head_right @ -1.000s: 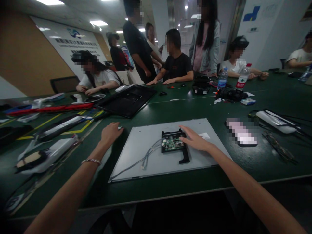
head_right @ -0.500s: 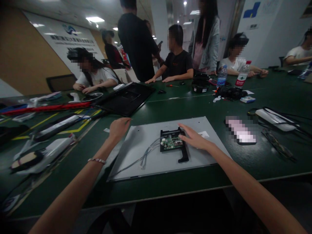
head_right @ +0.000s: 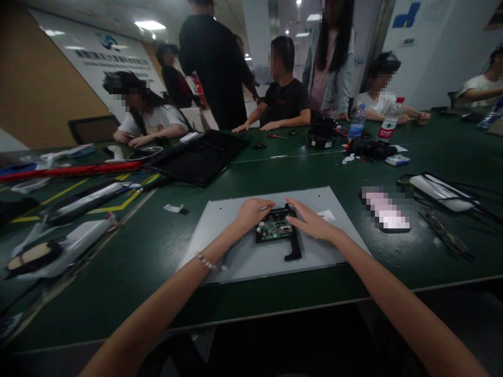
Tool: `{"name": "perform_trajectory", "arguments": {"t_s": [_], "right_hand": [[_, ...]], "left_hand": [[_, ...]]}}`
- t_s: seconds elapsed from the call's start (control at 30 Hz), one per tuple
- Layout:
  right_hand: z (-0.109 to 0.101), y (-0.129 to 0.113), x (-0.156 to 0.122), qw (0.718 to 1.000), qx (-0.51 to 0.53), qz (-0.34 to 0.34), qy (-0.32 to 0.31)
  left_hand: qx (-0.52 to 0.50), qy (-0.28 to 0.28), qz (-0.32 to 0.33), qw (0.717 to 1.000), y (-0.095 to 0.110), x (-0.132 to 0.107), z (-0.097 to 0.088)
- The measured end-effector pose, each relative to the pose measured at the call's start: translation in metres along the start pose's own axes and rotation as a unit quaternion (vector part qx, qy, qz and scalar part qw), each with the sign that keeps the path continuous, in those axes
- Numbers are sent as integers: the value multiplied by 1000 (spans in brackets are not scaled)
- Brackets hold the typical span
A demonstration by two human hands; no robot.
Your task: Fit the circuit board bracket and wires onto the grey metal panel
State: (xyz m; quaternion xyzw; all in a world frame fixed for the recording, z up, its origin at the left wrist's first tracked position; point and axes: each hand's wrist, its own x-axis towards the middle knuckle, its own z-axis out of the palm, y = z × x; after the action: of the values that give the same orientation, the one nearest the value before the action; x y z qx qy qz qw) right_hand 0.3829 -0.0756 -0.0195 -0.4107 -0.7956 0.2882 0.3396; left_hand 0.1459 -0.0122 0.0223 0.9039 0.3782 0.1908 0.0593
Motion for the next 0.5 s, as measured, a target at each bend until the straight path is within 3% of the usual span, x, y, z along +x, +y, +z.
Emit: {"name": "perform_trajectory", "arguments": {"t_s": [0.5], "right_hand": [[-2,-3,0,1000,-4,8,-10]], "left_hand": [[9,-65,30,997,-3,1,2]]}}
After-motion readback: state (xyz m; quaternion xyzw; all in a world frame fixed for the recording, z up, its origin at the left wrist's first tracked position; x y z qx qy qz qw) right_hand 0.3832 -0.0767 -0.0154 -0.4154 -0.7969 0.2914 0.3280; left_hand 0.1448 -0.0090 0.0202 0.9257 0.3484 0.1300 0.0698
